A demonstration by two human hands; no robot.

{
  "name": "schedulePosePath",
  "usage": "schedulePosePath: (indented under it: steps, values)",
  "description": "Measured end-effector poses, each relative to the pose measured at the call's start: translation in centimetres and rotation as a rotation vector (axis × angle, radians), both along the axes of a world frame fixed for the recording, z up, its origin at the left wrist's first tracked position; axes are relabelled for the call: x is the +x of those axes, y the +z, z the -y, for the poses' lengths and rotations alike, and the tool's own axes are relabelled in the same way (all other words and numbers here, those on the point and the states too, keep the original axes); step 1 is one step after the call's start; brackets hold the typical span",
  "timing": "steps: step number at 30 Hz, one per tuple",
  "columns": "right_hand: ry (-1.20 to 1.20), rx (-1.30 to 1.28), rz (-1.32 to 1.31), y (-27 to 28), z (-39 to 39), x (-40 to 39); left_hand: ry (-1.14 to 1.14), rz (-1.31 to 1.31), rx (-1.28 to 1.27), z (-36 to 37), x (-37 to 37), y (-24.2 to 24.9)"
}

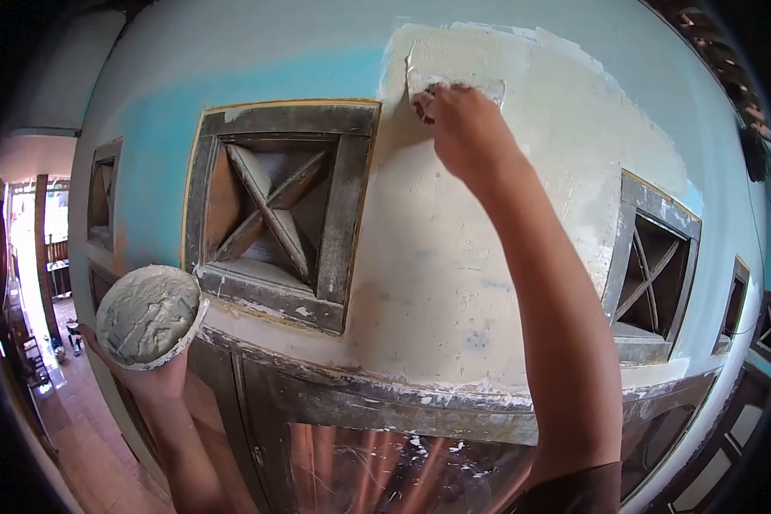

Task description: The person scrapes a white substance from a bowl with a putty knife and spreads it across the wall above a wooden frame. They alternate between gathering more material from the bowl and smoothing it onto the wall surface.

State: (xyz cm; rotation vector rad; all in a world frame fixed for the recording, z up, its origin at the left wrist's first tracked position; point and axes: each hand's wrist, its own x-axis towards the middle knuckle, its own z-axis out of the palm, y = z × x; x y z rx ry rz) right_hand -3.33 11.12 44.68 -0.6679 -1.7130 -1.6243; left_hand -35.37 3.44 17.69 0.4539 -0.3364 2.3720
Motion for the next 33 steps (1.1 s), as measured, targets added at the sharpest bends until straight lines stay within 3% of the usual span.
schedulePosePath:
  steps: [3,5,7,12,14,17,19,26,28,29,33]
  values:
    - [0.0,0.125,0.042,-2.6,0.3,-0.1,-0.02,0.019,0.0,0.4,0.2,0.0]
    - [-0.015,0.064,-0.001,-3.5,1.4,-0.4,-0.05,0.018,0.009,0.9,0.0,-0.3]
    - [0.015,-0.164,-0.084,-3.3,3.6,-0.9,-0.052,0.01,0.02,1.4,-0.3,-0.6]
    - [0.143,0.194,-0.072,2.2,1.3,-1.4,-0.035,0.028,0.004,2.4,0.4,0.3]
    - [0.001,-0.137,-0.172,3.4,1.3,-1.7,-0.079,0.047,0.031,2.1,0.3,0.4]
    - [-0.149,-0.044,-0.086,1.1,0.3,-1.3,-0.084,-0.005,0.114,0.9,0.0,0.6]
    - [-0.124,-0.001,0.016,-1.5,-0.7,-0.5,-0.087,-0.023,0.131,0.4,0.6,1.1]
    - [-0.117,-0.169,-0.02,-9.2,2.8,-0.1,-0.106,-0.038,0.032,1.2,2.6,1.2]
    - [-0.033,-0.267,-0.097,-7.8,5.8,-0.8,-0.121,-0.011,0.014,1.6,2.8,1.2]
    - [0.051,-0.091,-0.095,-6.1,4.5,-0.4,-0.122,-0.011,0.016,1.6,2.7,1.0]
    - [0.052,-0.046,-0.167,-0.7,1.8,-0.8,-0.13,-0.026,0.01,1.7,2.6,0.8]
